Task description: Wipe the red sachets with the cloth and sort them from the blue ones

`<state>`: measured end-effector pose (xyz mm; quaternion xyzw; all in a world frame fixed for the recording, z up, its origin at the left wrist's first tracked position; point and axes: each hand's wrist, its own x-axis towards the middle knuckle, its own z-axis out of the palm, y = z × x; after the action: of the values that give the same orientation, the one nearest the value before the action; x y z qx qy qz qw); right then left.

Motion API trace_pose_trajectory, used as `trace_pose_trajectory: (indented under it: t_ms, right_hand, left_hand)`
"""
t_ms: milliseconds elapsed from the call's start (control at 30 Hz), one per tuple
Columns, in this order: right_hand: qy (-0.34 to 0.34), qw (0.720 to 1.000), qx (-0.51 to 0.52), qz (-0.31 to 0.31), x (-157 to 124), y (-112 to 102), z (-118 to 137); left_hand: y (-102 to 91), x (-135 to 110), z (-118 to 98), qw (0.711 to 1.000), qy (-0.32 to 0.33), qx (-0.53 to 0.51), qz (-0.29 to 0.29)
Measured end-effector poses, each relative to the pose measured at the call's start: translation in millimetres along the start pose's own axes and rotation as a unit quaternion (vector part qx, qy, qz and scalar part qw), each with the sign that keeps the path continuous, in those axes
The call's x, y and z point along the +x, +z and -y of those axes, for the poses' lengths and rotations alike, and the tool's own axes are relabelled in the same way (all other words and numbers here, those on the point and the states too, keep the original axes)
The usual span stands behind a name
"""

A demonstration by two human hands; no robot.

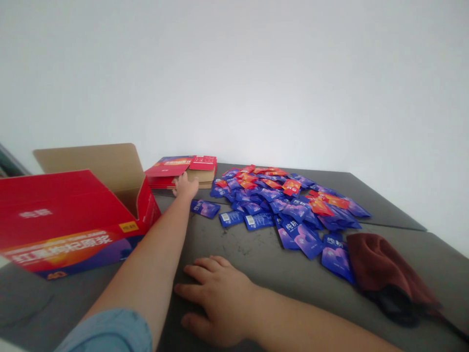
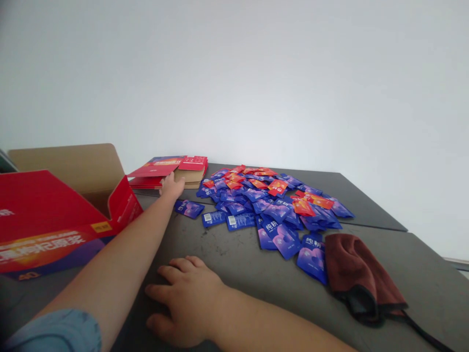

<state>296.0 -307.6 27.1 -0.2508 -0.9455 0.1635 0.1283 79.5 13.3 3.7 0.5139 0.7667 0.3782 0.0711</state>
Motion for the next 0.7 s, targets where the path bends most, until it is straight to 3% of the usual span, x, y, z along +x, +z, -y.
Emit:
trace_pose_trajectory:
  t_ms: [433, 567, 700]
  right_hand:
    - [0.004, 1.0, 0.004, -0.003, 0, 2, -2]
    - [0.009, 1.0, 0.008, -0.007, -1, 4, -2]
    - [0.003, 1.0, 0.013, -0.017, -1, 5, -3]
  left_hand:
    - [0.3, 23, 0, 0.995, -0.071, -0.056, -0.044]
    - [-3.5, 12, -23, 0.996, -0.052, -0.046, -0.061]
    - [-3.8, -13, -59, 0.999, 0.014, -0.011, -0.039]
